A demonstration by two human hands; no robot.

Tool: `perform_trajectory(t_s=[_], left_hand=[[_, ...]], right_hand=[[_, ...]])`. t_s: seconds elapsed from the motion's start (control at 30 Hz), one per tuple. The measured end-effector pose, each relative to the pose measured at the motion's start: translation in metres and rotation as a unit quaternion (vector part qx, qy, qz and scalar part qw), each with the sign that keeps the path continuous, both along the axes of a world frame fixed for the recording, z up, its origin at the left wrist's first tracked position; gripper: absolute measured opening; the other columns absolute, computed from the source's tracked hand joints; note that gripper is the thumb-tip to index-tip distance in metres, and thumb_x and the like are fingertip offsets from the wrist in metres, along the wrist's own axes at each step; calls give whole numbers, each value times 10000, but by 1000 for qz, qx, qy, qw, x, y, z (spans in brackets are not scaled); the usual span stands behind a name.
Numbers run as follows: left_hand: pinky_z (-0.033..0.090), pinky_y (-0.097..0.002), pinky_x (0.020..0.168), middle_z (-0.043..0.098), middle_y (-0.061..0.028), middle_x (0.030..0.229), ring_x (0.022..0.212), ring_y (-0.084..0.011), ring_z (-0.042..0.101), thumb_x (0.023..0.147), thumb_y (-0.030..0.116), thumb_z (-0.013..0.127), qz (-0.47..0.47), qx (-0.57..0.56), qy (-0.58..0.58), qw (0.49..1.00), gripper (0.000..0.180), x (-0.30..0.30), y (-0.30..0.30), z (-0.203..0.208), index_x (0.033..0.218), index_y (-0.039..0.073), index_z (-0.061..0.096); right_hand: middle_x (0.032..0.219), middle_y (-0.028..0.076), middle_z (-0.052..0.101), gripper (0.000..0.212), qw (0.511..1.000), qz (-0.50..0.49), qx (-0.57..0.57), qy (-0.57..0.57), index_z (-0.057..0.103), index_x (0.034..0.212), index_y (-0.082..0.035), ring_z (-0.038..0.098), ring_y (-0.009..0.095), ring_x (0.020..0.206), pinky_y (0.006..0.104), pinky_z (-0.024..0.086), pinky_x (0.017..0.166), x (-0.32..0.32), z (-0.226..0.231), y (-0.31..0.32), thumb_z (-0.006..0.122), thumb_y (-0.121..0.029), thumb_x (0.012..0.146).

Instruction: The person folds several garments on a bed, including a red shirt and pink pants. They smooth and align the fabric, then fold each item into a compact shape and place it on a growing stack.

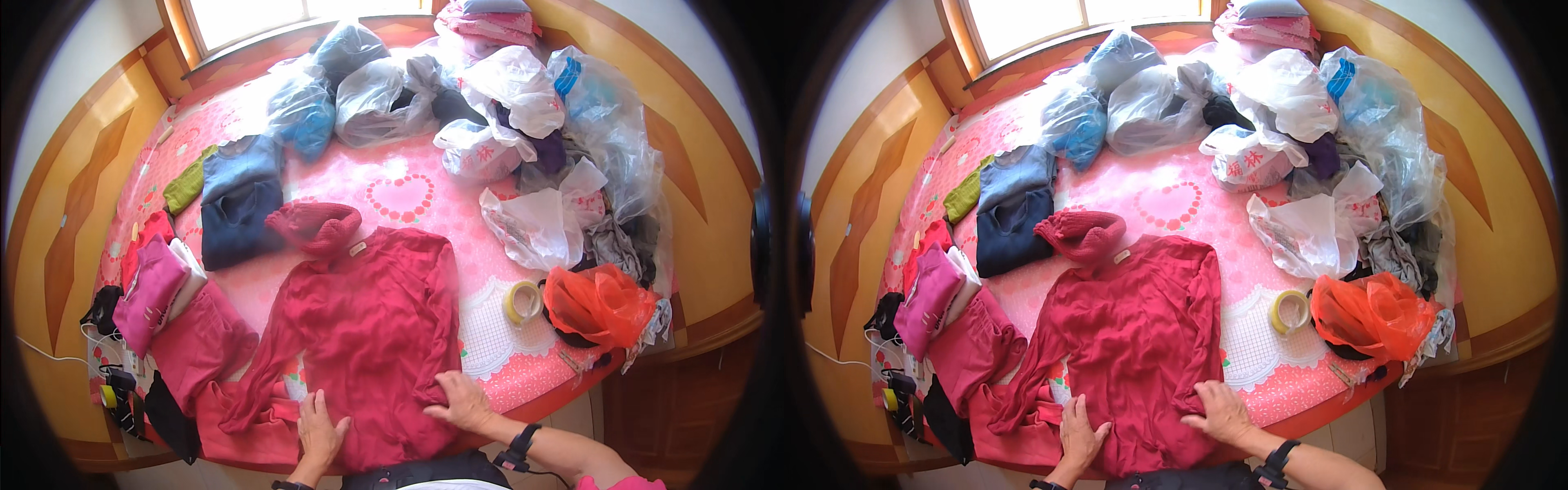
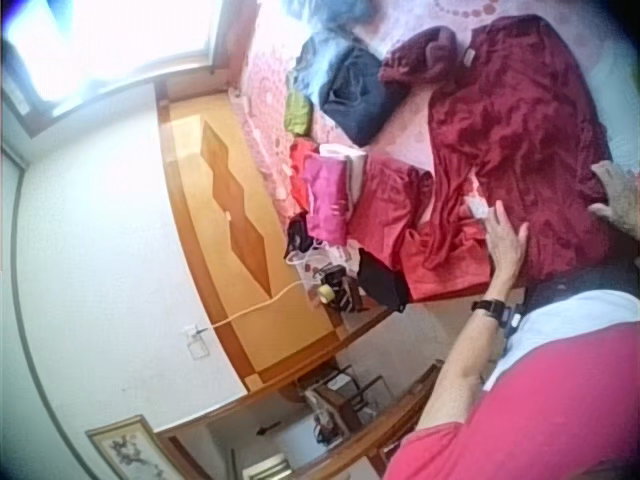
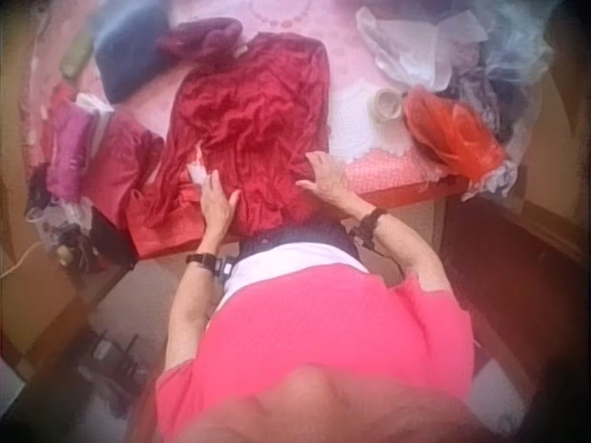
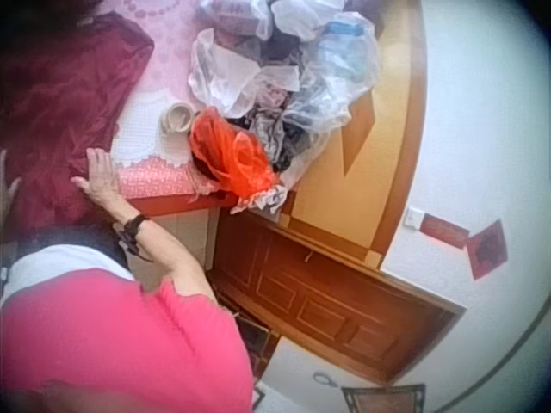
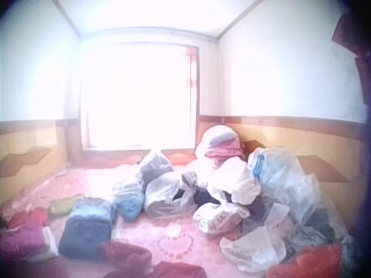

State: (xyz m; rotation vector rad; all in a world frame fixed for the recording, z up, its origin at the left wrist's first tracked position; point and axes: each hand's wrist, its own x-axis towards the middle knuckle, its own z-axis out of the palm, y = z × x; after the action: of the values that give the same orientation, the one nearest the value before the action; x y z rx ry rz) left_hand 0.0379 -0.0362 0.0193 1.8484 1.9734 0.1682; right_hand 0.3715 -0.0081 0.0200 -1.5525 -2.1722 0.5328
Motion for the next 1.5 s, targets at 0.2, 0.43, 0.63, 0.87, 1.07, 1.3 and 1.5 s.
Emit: perform_trajectory(t_s=[0.2, 0.43, 0.63, 0.87, 1.07, 1.3, 1.5], left_hand=[[501, -497, 938, 559, -212, 1237, 1135, -427, 568, 829, 183, 801, 34, 39, 15, 999, 690, 3, -19, -4, 1413, 24, 471], [512, -499, 886, 612, -227, 1122, 1039, -443, 618, 868, 24, 687, 76, 43, -88, 992, 381, -25, -25, -28, 1225, 19, 554], [513, -490, 880, 625, -248, 1092, 1017, -432, 628, 879, 144, 749, 130, 41, -133, 982, 417, -17, -38, -4, 1215, -1, 548], [526, -511, 884, 706, -257, 1068, 1041, -443, 673, 852, 355, 799, 141, -123, -17, 982, 520, -7, -50, 6, 1176, -2, 604], [463, -323, 668, 556, -26, 791, 730, -145, 543, 911, 124, 735, 289, -5, -363, 886, 197, -33, -57, -34, 967, 40, 566], [450, -300, 626, 579, -28, 714, 666, -107, 514, 956, 81, 672, 193, -13, -284, 939, 128, -47, -73, -26, 875, 42, 580], [528, -433, 757, 676, -214, 874, 838, -352, 690, 932, 197, 720, 81, -195, -116, 971, 199, -42, -88, 3, 978, 20, 643]], right_hand=[[984, 175, 615, 254, 990, -94, -84, 64, 625, 1040, -12, 615, 367, 955, 443, 511, 865, 8, -21, -3, 704, -153, 844], [1013, 217, 628, 218, 897, -412, -82, 136, 602, 1055, -1, 612, 407, 983, 478, 493, 868, 131, -26, 6, 667, -104, 874], [1082, 186, 607, 397, 924, -383, 6, 1, 559, 1132, -22, 609, 380, 995, 480, 487, 844, 152, -8, -16, 783, -172, 841], [909, 176, 634, 302, 979, -146, -142, -5, 630, 955, -48, 639, 367, 880, 432, 514, 806, 6, -7, -55, 790, -289, 865], [983, 42, 651, 195, 696, -367, -282, 549, 592, 1071, -49, 618, 153, 919, 301, 515, 849, -3, -35, -53, 716, -99, 928], [623, 74, 595, 278, 866, -442, -176, 153, 584, 822, -33, 554, 132, 597, 356, 455, 563, 69, -32, -79, 809, -193, 853], [702, 128, 641, 249, 916, -362, -172, -26, 611, 860, -44, 638, 321, 656, 450, 497, 633, 70, -12, -84, 800, -205, 853]])
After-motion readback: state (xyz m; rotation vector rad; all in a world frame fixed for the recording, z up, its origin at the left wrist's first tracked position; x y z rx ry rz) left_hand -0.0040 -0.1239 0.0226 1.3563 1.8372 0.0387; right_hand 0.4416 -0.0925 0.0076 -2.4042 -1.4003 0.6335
